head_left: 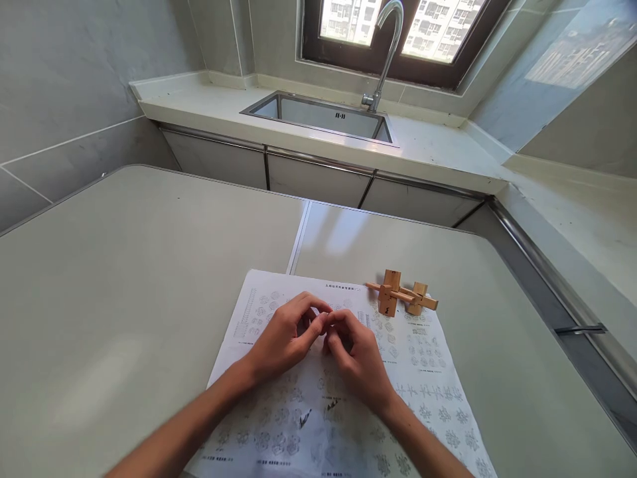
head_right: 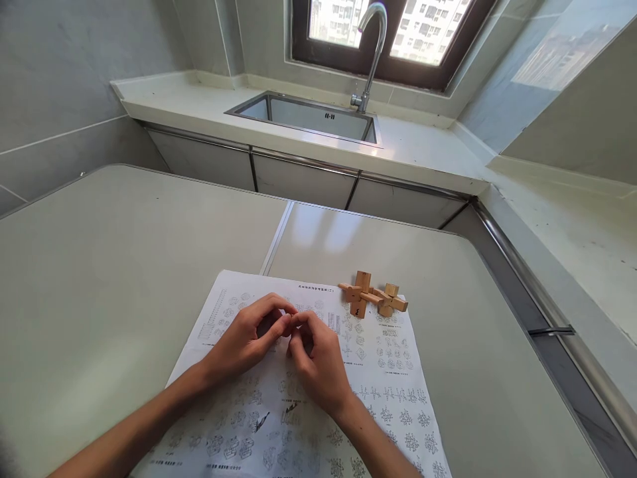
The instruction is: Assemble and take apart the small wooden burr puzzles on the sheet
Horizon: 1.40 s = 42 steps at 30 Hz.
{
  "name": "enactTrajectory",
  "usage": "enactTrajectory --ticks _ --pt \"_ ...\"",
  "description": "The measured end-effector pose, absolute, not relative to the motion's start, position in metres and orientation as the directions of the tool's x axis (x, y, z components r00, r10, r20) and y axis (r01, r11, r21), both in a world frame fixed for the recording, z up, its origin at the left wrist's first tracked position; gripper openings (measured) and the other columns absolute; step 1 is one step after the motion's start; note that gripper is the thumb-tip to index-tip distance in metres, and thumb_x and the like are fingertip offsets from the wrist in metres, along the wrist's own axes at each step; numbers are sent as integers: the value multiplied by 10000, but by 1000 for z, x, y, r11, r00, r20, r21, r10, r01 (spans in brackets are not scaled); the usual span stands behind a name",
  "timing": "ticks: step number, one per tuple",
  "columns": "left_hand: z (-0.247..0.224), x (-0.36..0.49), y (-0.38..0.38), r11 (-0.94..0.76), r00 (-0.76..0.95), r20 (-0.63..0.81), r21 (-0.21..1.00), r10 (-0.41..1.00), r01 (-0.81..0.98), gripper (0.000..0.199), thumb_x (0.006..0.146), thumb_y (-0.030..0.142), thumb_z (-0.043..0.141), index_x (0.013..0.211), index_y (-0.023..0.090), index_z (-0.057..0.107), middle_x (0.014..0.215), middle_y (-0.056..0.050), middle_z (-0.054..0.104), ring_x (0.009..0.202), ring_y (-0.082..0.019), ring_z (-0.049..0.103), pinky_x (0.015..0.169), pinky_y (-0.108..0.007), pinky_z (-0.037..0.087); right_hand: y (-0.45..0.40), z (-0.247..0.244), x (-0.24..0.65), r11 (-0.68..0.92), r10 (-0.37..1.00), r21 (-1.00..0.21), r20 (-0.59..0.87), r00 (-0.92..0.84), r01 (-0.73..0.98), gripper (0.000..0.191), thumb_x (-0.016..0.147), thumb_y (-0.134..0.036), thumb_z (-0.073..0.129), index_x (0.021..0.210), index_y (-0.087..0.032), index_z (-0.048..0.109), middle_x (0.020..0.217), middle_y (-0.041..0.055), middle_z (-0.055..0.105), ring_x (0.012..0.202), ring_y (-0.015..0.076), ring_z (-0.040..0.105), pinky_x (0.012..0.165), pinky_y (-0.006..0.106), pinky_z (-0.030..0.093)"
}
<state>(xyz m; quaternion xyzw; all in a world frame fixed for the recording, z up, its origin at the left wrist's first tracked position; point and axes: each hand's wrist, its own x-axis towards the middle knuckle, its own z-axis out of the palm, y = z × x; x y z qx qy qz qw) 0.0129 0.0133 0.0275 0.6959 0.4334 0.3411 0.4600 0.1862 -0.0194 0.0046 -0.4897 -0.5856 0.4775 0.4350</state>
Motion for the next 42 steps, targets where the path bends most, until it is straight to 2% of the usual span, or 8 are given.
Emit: enactTrajectory --ticks 26,31,36,42 --pt "32 15 14 -206 391 80 934 917 292 206 1055 352 555 1105 210 695 1025 -51 734 829 -175 680 742 -294 529 -18 6 187 70 988 -985 46 -151 157 81 953 -217 536 974 -226 614 797 4 668 661 171 624 621 292 481" --pt "31 15 14 -191 363 81 941 928 280 191 1045 333 550 1094 206 684 924 -31 714 806 -171 666 749 -290 520 -18 6 186 88 986 -983 63 -152 160 79 947 -204 533 957 -225 608 844 13 679 662 160 618 622 285 478" --pt "32 12 14 -107 279 32 960 960 258 215 1022 389 584 1104 212 674 770 8 629 722 -164 593 688 -278 474 -17 5 187 83 987 -980 55 -154 181 92 936 -193 530 939 -220 619 841 21 690 651 157 604 608 282 459" --pt "32 11 17 17 202 -52 985 978 169 225 989 425 609 1077 219 630 845 -2 625 795 -176 609 710 -273 474 -16 6 187 87 986 -978 58 -156 187 108 926 -184 523 932 -214 627 800 13 668 636 154 584 591 280 435"
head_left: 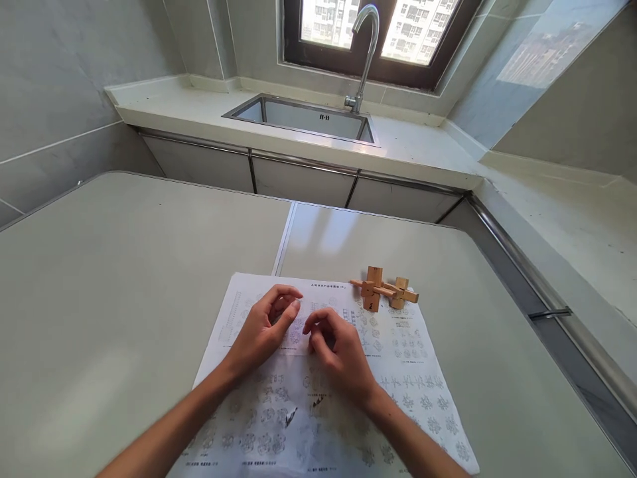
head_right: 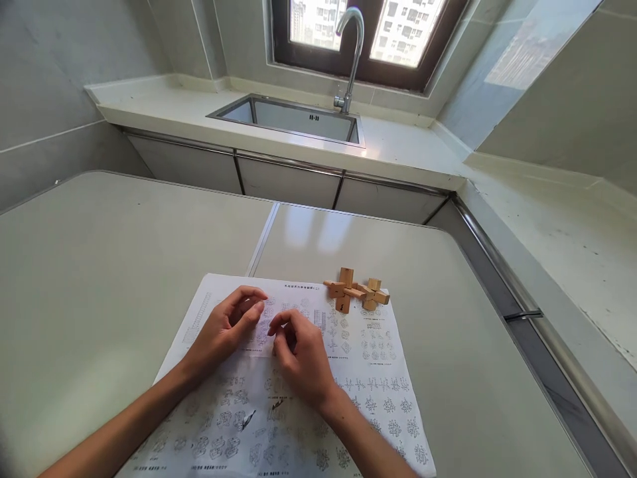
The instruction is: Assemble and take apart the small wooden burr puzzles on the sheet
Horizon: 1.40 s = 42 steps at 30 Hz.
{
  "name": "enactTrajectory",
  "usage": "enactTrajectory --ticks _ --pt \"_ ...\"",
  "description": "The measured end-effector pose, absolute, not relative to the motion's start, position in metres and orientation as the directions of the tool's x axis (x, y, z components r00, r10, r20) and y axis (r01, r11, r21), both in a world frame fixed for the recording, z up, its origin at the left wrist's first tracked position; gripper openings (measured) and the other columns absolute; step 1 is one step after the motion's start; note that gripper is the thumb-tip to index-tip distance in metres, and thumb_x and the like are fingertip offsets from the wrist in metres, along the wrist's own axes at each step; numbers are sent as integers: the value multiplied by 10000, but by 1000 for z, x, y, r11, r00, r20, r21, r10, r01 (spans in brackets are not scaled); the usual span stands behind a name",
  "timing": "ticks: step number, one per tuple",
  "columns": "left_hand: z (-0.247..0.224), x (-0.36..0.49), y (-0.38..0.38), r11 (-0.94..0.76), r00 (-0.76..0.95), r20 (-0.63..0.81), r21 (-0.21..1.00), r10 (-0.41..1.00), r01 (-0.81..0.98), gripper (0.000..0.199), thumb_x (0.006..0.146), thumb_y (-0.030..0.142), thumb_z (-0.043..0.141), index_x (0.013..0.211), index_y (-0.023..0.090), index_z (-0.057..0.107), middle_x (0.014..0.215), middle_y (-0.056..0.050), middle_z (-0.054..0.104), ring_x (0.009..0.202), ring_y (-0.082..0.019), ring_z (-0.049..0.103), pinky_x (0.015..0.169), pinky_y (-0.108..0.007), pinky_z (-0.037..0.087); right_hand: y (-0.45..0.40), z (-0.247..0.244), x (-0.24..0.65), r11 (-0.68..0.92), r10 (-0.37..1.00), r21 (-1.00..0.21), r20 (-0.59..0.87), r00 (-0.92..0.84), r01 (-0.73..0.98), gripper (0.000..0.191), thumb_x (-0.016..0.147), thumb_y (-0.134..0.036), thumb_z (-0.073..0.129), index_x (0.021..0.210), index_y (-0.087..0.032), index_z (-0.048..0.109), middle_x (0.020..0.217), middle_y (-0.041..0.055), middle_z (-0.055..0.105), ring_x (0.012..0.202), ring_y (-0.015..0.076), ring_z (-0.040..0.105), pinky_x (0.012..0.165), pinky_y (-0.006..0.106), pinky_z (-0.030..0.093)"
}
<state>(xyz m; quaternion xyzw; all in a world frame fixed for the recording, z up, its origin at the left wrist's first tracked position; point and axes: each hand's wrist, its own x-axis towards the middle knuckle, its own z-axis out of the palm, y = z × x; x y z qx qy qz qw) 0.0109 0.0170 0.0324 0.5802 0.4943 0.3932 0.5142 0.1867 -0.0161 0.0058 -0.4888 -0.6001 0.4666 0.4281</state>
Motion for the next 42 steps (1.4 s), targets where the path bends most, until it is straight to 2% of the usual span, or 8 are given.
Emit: enactTrajectory --ticks 3,7,15,21,26,32,42 --pt "33 10 19 41 160 -61 992 985 122 216 975 420 619 1057 222 594 780 30 559 683 -140 529 641 -254 427 -16 6 186 87 986 -980 59 -155 181 112 919 -178 519 919 -215 624 761 -2 640 620 153 569 583 279 424" --pt "33 9 21 62 125 -74 993 989 100 206 963 405 625 1052 227 573 695 64 475 638 -125 476 614 -238 389 -15 7 185 89 986 -980 62 -156 178 117 913 -170 515 917 -216 623 736 -14 623 606 148 561 583 275 422" --pt "30 5 24 97 158 -97 995 983 8 224 949 406 643 956 234 499 654 86 437 581 -107 377 560 -227 298 -13 8 184 113 985 -978 86 -150 178 118 904 -164 516 905 -208 625 706 -22 609 583 137 536 568 267 400" --pt "26 -1 26 90 154 -70 988 986 -124 447 919 331 677 718 231 290 625 78 341 576 -105 328 563 -249 277 -12 8 184 110 986 -981 88 -143 160 119 892 -164 510 891 -203 623 707 -24 593 582 134 509 568 269 394" --pt "24 -4 26 129 131 -111 983 985 -132 556 874 293 716 658 232 207 581 77 261 554 -101 271 539 -266 210 -11 9 184 121 985 -981 101 -137 149 130 881 -165 492 865 -203 614 749 -13 589 605 131 462 572 272 364" --pt "19 -5 27 150 113 -136 980 984 -129 622 871 355 734 626 229 176 583 71 203 544 -103 232 522 -286 186 -10 9 185 85 990 -986 68 -120 144 122 854 -177 472 789 -218 567 638 -52 460 565 130 377 559 280 314" --pt "21 -4 27 127 146 -109 985 983 -120 576 899 394 678 599 224 216 549 63 240 528 -105 228 522 -294 195 -11 8 192 70 996 -997 67 -59 43 173 837 -208 451 673 -236 494 587 -47 429 539 134 358 529 281 295"
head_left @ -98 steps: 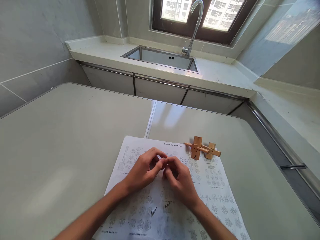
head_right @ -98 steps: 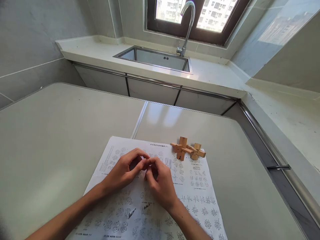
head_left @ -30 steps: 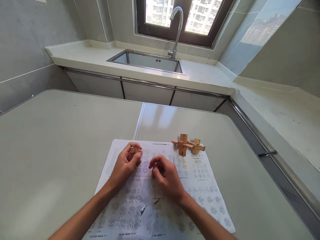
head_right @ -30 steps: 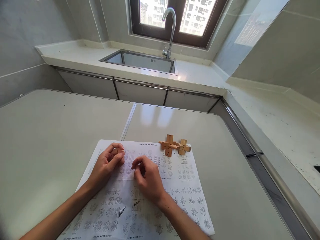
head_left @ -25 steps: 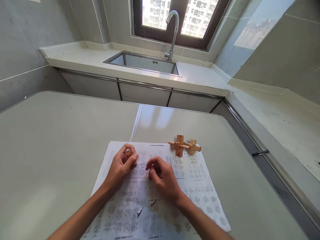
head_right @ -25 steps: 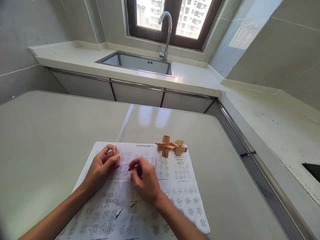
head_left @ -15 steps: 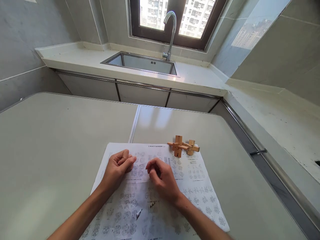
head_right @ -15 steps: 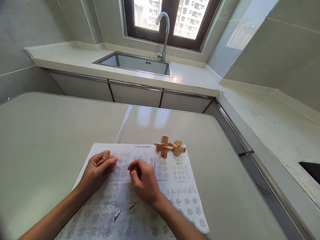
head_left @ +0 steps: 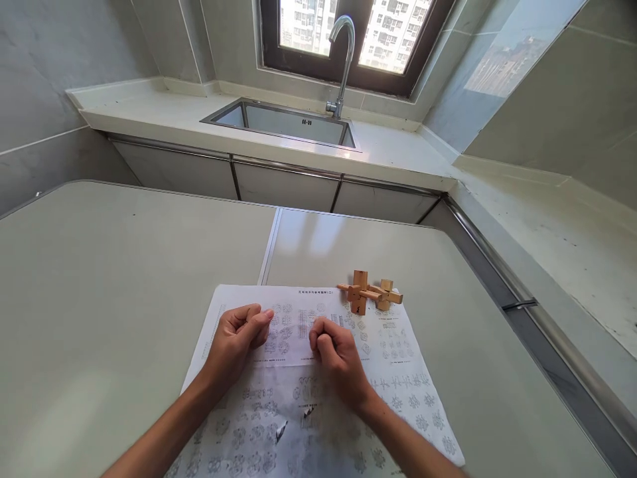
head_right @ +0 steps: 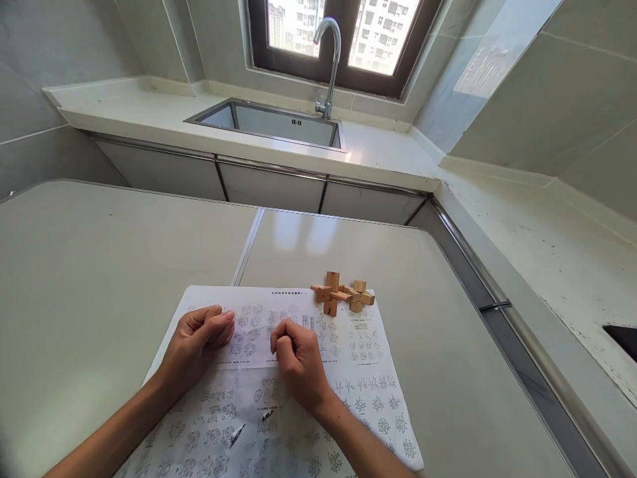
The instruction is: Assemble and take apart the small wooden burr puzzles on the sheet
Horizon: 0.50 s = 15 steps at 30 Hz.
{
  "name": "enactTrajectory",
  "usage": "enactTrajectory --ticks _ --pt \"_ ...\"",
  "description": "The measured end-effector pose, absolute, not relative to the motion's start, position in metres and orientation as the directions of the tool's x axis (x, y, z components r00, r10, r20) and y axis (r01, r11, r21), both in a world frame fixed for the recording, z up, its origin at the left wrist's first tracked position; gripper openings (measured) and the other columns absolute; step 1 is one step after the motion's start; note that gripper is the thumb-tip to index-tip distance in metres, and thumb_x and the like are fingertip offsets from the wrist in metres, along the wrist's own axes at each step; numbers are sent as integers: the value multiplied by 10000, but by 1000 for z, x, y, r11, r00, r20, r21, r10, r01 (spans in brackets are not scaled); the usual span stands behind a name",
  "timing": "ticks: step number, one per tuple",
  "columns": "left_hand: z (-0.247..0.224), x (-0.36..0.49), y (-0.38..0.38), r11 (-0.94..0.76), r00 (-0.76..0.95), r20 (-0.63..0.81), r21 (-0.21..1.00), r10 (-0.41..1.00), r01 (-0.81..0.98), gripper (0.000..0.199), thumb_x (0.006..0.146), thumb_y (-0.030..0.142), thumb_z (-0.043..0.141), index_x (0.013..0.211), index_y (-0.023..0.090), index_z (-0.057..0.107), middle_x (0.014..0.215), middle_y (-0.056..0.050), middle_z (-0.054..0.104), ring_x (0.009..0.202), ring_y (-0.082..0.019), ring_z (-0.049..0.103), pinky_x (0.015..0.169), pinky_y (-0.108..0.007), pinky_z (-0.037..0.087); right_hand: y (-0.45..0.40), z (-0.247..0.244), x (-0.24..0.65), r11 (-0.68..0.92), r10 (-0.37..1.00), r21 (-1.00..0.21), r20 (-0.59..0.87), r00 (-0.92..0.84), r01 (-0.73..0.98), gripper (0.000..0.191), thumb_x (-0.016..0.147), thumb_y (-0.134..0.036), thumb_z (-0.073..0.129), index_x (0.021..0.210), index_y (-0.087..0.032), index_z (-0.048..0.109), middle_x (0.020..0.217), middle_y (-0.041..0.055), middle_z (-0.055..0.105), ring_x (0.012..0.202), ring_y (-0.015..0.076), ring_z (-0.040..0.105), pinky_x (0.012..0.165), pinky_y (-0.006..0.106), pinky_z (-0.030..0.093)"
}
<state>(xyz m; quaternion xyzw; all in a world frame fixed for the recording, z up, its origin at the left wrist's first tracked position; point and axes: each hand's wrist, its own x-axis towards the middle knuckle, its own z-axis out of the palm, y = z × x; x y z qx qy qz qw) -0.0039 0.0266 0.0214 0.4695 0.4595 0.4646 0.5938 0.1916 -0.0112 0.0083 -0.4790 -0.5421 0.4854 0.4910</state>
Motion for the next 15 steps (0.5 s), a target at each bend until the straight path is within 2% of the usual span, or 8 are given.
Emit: enactTrajectory --ticks 4,8,10,13,15 --pt "23 -4 27 121 150 -103 986 983 -118 569 901 392 670 604 223 214 561 58 241 534 -109 233 525 -291 212 -7 9 209 134 987 -990 136 81 35 247 870 -201 438 629 -252 425 585 -40 389 538 144 325 523 294 262" --pt "23 -3 27 121 145 -107 989 984 -88 566 903 405 659 607 220 213 565 51 242 539 -114 236 530 -297 218 1 8 237 212 922 -960 259 289 185 285 901 -174 412 631 -259 382 608 -36 340 564 160 301 545 307 246" --pt "24 -3 26 114 128 -104 991 986 -73 558 908 414 647 602 219 223 564 47 243 542 -120 240 536 -302 226 5 7 252 261 877 -920 352 326 292 288 902 -154 412 634 -256 391 618 -33 358 561 163 307 552 310 256" --pt "24 -3 24 104 97 -99 993 990 -50 542 928 421 627 597 217 250 574 39 251 561 -133 256 556 -313 242 14 6 269 289 762 -824 506 404 487 260 942 -148 406 718 -250 491 706 -13 455 626 183 419 601 315 337" --pt "23 -3 23 102 88 -98 994 991 -46 541 937 425 625 600 216 256 584 36 253 574 -140 258 566 -320 243 20 7 278 283 679 -747 599 424 602 193 979 -195 450 835 -245 568 872 35 563 819 227 563 731 353 450"
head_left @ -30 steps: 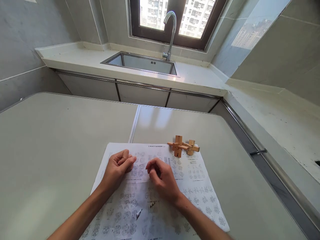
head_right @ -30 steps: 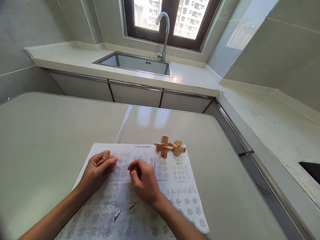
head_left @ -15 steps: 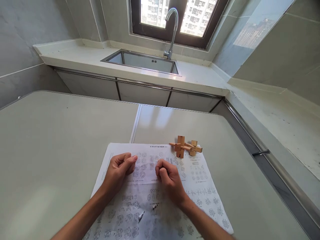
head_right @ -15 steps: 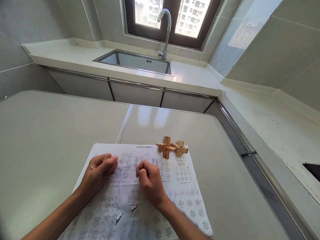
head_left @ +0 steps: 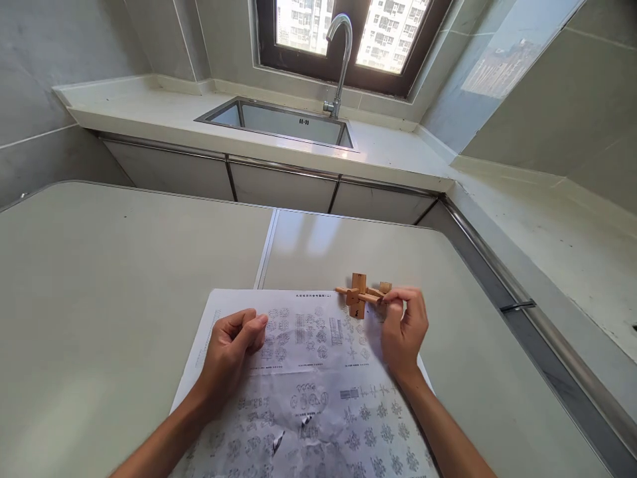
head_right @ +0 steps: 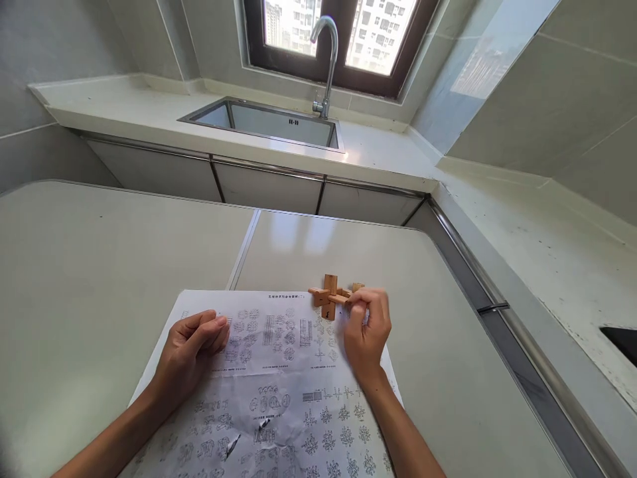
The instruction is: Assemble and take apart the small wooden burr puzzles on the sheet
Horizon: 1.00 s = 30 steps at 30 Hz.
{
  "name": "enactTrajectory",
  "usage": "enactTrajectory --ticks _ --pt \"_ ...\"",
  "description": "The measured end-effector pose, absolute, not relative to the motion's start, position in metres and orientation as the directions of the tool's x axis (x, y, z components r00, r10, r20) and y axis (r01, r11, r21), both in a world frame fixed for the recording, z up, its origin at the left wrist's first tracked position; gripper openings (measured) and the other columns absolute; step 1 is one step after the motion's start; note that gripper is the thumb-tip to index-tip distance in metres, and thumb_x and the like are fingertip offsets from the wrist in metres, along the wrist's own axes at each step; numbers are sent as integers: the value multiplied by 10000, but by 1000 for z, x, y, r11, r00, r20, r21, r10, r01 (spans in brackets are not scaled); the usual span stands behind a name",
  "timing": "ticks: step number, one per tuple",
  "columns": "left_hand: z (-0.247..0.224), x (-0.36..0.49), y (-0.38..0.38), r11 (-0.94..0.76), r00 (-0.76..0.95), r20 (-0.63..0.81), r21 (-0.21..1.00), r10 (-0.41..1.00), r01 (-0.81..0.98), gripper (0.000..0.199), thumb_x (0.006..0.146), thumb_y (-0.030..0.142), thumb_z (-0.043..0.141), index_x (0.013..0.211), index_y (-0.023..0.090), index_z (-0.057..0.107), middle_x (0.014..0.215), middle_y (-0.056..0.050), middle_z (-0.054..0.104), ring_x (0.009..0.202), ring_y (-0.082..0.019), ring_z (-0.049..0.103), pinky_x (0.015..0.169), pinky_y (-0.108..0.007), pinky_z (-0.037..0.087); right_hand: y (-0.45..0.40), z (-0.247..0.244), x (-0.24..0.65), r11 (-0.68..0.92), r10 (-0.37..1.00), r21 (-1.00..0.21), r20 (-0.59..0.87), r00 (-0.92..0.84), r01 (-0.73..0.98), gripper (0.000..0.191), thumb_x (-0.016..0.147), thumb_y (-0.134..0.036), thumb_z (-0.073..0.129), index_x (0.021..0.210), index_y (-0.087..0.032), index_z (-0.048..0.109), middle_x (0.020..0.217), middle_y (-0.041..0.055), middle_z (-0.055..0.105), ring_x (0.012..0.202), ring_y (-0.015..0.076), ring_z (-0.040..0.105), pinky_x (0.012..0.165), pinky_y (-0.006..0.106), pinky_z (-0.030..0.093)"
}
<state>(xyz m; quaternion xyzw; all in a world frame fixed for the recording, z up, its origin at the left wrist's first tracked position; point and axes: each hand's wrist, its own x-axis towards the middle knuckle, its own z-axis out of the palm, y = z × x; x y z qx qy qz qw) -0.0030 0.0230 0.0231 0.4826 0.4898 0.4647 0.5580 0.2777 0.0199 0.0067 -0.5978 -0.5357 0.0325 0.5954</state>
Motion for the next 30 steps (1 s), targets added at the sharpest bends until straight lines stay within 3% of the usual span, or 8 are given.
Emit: enactTrajectory --ticks 2,4,9,15,21,26,30 --pt "22 -3 23 103 89 -99 994 991 -46 541 942 428 623 602 217 259 591 34 251 580 -143 256 571 -325 243 25 7 284 219 623 -701 636 455 679 129 991 -243 491 974 -239 618 1067 90 597 1038 278 599 879 423 493" --pt "22 -3 23 104 96 -99 994 990 -44 536 943 432 618 603 219 263 592 34 249 578 -145 254 570 -328 240 29 6 290 159 610 -684 635 474 712 195 1001 -262 486 1128 -235 633 1239 132 594 1202 311 572 986 482 484" --pt "24 -2 23 104 101 -99 994 990 -41 527 937 438 623 611 221 269 595 36 254 582 -146 254 571 -327 238 30 3 299 118 686 -694 574 447 710 428 999 -201 381 1377 -251 576 1491 137 530 1391 311 514 1122 538 438" --pt "24 -1 24 88 108 -81 994 991 -66 517 931 427 614 605 223 268 583 43 261 569 -139 245 564 -316 241 29 4 313 162 777 -612 563 282 774 660 869 -194 519 1520 -280 445 1646 149 371 1538 354 370 1177 601 398" --pt "23 -1 24 87 134 -75 993 988 -85 491 931 432 624 622 224 303 583 49 285 567 -134 253 557 -302 248 21 -16 330 232 864 -559 494 95 796 976 797 -256 644 1639 -302 153 1717 174 140 1598 406 209 1130 660 445" --pt "21 -1 24 91 157 -71 988 985 -121 486 947 421 631 631 221 320 585 56 292 575 -128 242 563 -296 239 18 -24 336 177 901 -576 421 104 798 887 894 -379 690 1636 -316 208 1710 176 129 1536 393 320 1052 614 532" --pt "23 -1 24 89 161 -70 990 984 -110 488 936 426 638 629 223 318 587 58 290 572 -125 247 561 -292 237 28 -24 339 150 920 -571 380 99 807 664 928 -393 669 1542 -291 437 1634 168 308 1454 367 436 974 517 577"
